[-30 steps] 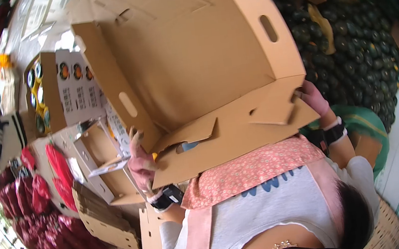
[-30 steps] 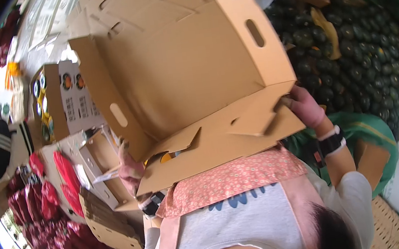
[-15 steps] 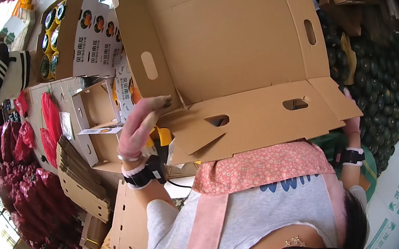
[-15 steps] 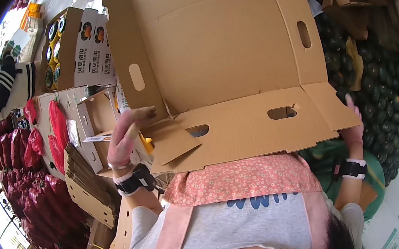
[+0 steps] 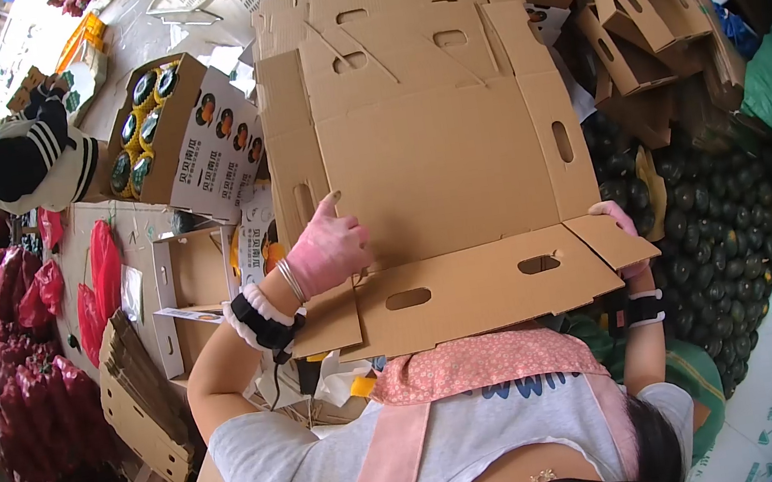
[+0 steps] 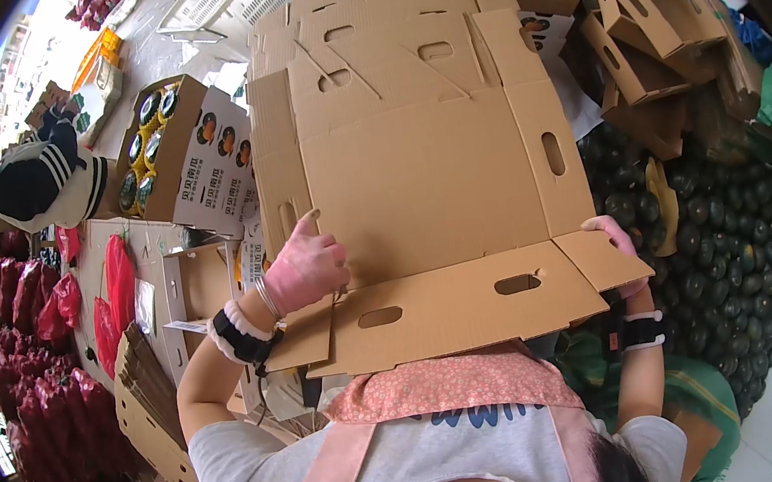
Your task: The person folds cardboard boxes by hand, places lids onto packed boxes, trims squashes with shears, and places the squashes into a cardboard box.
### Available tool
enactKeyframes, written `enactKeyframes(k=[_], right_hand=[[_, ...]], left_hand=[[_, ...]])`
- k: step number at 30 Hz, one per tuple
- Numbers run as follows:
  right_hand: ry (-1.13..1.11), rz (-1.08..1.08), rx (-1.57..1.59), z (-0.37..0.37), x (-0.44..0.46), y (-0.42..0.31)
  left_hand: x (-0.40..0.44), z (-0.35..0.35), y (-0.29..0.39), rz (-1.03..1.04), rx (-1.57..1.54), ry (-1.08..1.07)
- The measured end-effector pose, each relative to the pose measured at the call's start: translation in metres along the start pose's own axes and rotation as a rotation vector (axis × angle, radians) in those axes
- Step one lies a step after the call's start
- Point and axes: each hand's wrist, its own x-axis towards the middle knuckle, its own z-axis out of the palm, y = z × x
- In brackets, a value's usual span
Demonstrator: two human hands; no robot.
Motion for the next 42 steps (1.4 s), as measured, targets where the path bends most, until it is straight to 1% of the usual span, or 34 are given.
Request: enactKeyframes(k=[2, 3, 4, 5, 6, 7, 8, 9, 11, 12, 13, 14, 15, 17, 19, 22, 23, 24, 26, 27, 28, 29, 31, 33, 35, 36, 37, 38, 39, 40, 42], right_hand=[[-0.074, 0.009, 0.146, 0.009, 0.001, -0.014], [-0.041, -0.022, -0.029, 0.008, 0.005, -0.003], [0.014, -0.018, -0.061, 0.009, 0.007, -0.003], [0.041, -0.030, -0.026, 0.007, 0.009, 0.010], [0.070, -0.041, 0.011, 0.005, 0.010, 0.021], [0.159, -0.016, 0.100, 0.015, 0.009, 0.016], [0.246, 0.006, 0.190, 0.024, 0.008, 0.012], [0.250, 0.031, 0.180, 0.022, 0.009, 0.027], [0.291, 0.050, 0.153, 0.027, 0.011, 0.026], [0.291, 0.042, 0.168, 0.029, 0.013, 0.027], [0.295, 0.085, 0.175, 0.031, 0.012, 0.021], [0.295, 0.130, 0.180, 0.032, 0.011, 0.011], [0.292, 0.178, 0.183, 0.034, 0.009, 0.005], [0.413, 0.113, 0.144, 0.040, 0.009, 0.009], [0.498, 0.041, 0.126, 0.048, 0.010, -0.002], [0.313, -0.086, 0.012, 0.043, 0.011, -0.023], [0.255, -0.206, -0.171, 0.042, 0.014, -0.042], [0.142, -0.298, -0.262, 0.048, 0.014, -0.074], [-0.158, -0.284, -0.261, 0.039, 0.001, -0.083], [-0.239, -0.270, -0.129, 0.035, -0.005, -0.080], [-0.321, -0.256, 0.003, 0.031, -0.012, -0.076], [-0.356, -0.219, 0.057, 0.033, -0.024, -0.073], [-0.389, -0.165, 0.140, 0.038, -0.043, -0.087], [-0.405, -0.104, 0.138, 0.041, -0.052, -0.086], [-0.424, -0.052, 0.076, 0.043, -0.053, -0.078], [-0.324, -0.061, 0.167, 0.049, -0.051, -0.083], [-0.198, -0.007, 0.123, 0.057, -0.056, -0.064], [-0.073, 0.047, 0.077, 0.067, -0.054, -0.059], [0.038, 0.052, -0.063, 0.075, -0.053, -0.061], [0.128, 0.026, -0.104, 0.083, -0.048, -0.066], [0.306, -0.031, -0.185, 0.091, -0.040, -0.072]], left_hand=[[0.001, -0.006, -0.002, -0.151, -0.137, 0.252], [-0.005, -0.013, -0.007, -0.264, -0.245, 0.458], [-0.017, -0.023, -0.011, -0.380, -0.265, 0.666], [-0.031, -0.031, -0.007, -0.651, -0.544, 0.848], [-0.052, -0.012, -0.019, -0.739, -0.442, 1.098], [-0.078, 0.006, -0.015, -1.039, -0.953, 1.338], [-0.085, 0.012, -0.014, -1.133, -0.934, 1.607], [-0.118, 0.049, -0.021, -1.348, -1.090, 1.552], [-0.131, 0.090, -0.002, -1.584, -1.156, 1.433], [-0.116, 0.074, 0.019, -1.520, -1.271, 1.274], [-0.112, 0.089, 0.029, -1.392, -1.264, 1.234], [-0.114, 0.121, 0.026, -1.141, -1.297, 1.278], [-0.100, 0.119, 0.037, -1.062, -1.145, 1.190], [-0.083, 0.112, 0.046, -0.920, -1.076, 1.082], [-0.069, 0.105, 0.031, -0.786, -1.234, 1.038], [-0.041, 0.079, 0.030, -0.379, -1.699, 1.278], [-0.022, 0.041, 0.043, -0.158, -1.982, 1.398], [-0.023, 0.025, 0.046, -0.052, -1.890, 1.308], [-0.021, 0.008, 0.046, 0.148, -1.689, 1.133], [-0.029, 0.013, 0.053, 0.030, -1.932, 1.128], [-0.033, 0.008, 0.066, -0.142, -2.062, 1.101], [-0.038, 0.004, 0.080, -0.317, -2.195, 1.080], [-0.043, -0.003, 0.101, -0.545, -1.942, 1.066], [-0.052, 0.031, 0.110, -0.538, -1.423, 1.066], [-0.054, 0.057, 0.106, -0.635, -1.249, 1.087], [-0.055, 0.064, 0.105, -0.676, -1.159, 1.098], [-0.044, 0.049, 0.103, -0.757, -1.049, 1.117], [-0.037, 0.056, 0.106, -0.893, -1.295, 1.218], [-0.032, 0.058, 0.104, -0.950, -1.212, 1.238], [-0.025, 0.057, 0.098, -1.004, -1.125, 1.256], [-0.023, 0.045, 0.085, -0.922, -0.785, 1.095]])
